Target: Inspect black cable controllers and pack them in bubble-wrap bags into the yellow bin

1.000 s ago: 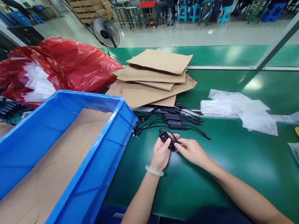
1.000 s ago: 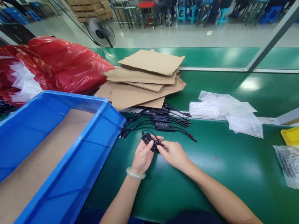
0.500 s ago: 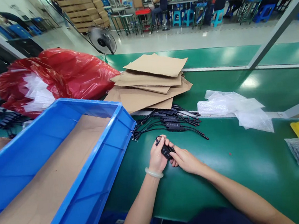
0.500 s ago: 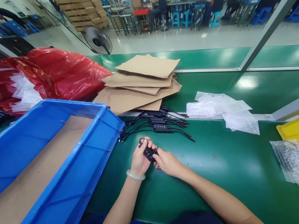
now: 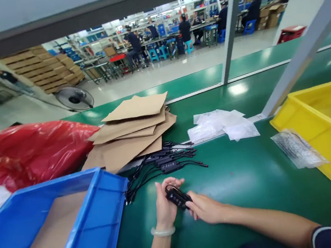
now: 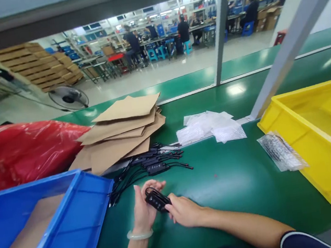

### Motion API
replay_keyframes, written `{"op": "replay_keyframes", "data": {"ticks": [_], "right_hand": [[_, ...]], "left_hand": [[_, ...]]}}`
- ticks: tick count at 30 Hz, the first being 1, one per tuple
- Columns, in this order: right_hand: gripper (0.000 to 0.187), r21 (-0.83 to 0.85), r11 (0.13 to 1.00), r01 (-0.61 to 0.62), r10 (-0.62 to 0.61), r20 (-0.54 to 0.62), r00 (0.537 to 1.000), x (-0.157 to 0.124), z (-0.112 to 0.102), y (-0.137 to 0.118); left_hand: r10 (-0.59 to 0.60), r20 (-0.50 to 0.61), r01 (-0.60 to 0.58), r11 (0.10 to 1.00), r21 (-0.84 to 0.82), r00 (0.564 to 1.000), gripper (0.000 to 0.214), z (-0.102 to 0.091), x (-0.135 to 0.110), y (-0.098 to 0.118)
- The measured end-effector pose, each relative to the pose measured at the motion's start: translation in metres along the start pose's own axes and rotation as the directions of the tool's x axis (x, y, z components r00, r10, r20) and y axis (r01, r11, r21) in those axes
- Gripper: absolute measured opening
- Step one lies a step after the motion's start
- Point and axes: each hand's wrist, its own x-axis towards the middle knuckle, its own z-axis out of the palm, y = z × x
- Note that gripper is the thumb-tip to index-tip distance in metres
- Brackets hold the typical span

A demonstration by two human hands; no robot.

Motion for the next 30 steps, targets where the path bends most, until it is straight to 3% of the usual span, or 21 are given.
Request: {"op": "replay_keyframes", "data": {"ticks": [2, 3, 5, 7, 9, 12, 17, 21, 25, 28, 30], "right_hand": [[0.014, 0.061, 0.998, -0.008, 0.007, 0.017, 1.0, -0.023, -0.015, 0.009], [0.016, 0.103, 0.995, -0.018, 0.015, 0.032, 0.999, -0.033, -0.021, 0.015], [0.019, 0.189, 0.981, -0.046, 0.035, 0.063, 0.997, -0.05, -0.028, 0.025], [0.018, 0.233, 0.971, -0.051, 0.033, 0.081, 0.996, -0.06, -0.03, 0.033], [0.013, 0.218, 0.976, -0.025, 0.007, 0.08, 0.997, -0.063, -0.031, 0.037], [0.009, 0.166, 0.986, 0.008, -0.025, 0.099, 0.995, -0.062, -0.034, 0.035], [0.005, 0.06, 0.997, 0.039, -0.047, 0.135, 0.99, -0.063, -0.043, 0.035], [0.007, 0.045, 0.996, 0.074, -0.079, 0.112, 0.991, -0.065, -0.04, 0.042], [0.025, 0.101, 0.994, 0.048, -0.061, 0.13, 0.99, -0.065, -0.033, 0.044], [0.044, 0.129, 0.992, -0.007, -0.01, 0.133, 0.991, -0.063, -0.028, 0.047], [0.054, 0.132, 0.989, -0.064, 0.047, 0.125, 0.991, -0.06, -0.023, 0.051]], "left_hand": [[0.112, 0.087, -0.129, 0.966, 0.225, 0.99, 0.05, 0.014, 0.022, 0.006], [0.181, 0.131, -0.217, 0.908, 0.359, 0.975, 0.046, 0.022, 0.037, 0.008], [0.276, 0.269, -0.385, 0.665, 0.64, 0.923, 0.044, 0.044, 0.071, 0.008], [0.264, 0.438, -0.509, 0.358, 0.783, 0.859, 0.054, 0.069, 0.109, -0.001], [0.211, 0.529, -0.567, 0.222, 0.793, 0.822, 0.065, 0.094, 0.143, -0.014], [0.134, 0.576, -0.591, 0.131, 0.796, 0.806, 0.078, 0.124, 0.183, -0.034], [0.036, 0.599, -0.598, -0.031, 0.801, 0.8, 0.075, 0.143, 0.204, -0.037], [0.089, 0.6, -0.594, -0.089, 0.8, 0.795, 0.072, 0.134, 0.185, -0.008], [0.268, 0.513, -0.517, -0.064, 0.854, 0.815, 0.069, 0.096, 0.142, 0.034], [0.466, 0.282, -0.36, 0.088, 0.929, 0.839, 0.064, 0.046, 0.095, 0.059], [0.554, 0.036, -0.149, 0.16, 0.976, 0.832, 0.062, 0.006, 0.061, 0.064]]}}
